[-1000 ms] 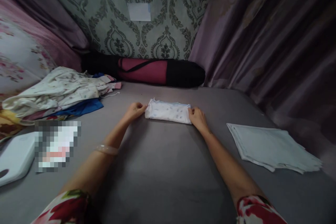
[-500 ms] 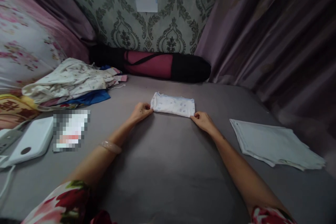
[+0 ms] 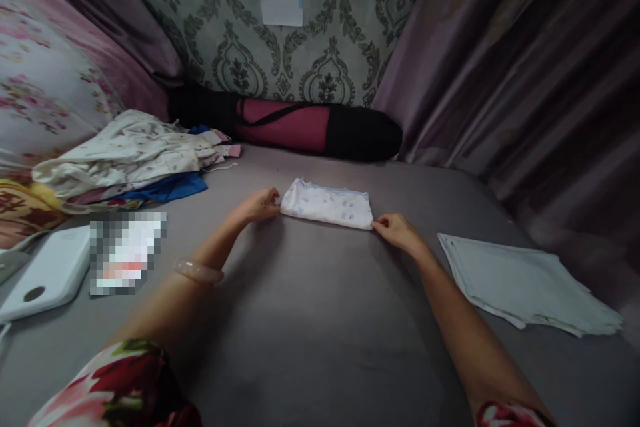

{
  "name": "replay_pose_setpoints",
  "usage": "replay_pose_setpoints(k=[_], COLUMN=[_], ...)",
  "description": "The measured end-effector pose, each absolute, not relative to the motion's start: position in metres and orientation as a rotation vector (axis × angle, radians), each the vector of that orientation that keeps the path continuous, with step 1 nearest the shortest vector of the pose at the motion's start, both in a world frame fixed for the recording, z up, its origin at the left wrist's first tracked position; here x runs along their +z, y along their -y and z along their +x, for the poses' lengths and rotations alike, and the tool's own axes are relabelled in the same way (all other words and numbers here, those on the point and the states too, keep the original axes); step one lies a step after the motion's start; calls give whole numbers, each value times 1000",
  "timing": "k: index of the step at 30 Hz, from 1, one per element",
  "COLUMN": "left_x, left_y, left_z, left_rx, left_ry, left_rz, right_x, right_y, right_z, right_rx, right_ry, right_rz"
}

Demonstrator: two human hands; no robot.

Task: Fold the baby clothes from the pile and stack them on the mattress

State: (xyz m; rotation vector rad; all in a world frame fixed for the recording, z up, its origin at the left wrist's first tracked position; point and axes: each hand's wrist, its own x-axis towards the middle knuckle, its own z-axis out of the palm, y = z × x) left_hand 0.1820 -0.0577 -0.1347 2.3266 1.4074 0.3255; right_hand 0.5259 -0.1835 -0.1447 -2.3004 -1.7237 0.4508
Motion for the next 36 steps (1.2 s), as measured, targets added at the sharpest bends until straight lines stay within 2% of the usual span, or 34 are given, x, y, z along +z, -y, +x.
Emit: replay_pose_setpoints(k=[2,4,7,15,21,24,27,30,36], left_x=[-136,-141,-154,-183,-172,-161,-155,-161,-181], left_y=[68,78,87,76,71,67,71,78,76], left_z=[196,218,253,274,273,278,286,293,297], left_rx=[550,634,522,317,160,28,179,476,275], left_ry=[-1411,-1229,-1028,-1295,-1388,-1387,-1443,-1377,-1392], left_rz=[2506,2659,2793,2758,2576,2499,2605,2754,2674], right_x=[-137,-134,-139,-159,-165,-160,-152,-152,-175], right_y=[181,174,159,139,138,132,126,125,128], right_z=[506,478,439,429,430,432,433,431,428], right_rx=[129,-5,26,152,188,322,403,203,151], right_ry=[1765,1914,2210,2256,2186,2192,2146,2136,2135], right_rz=[-2221,-2023,-1834,-1902,-1968,-1991,-2018,-1959,-1952])
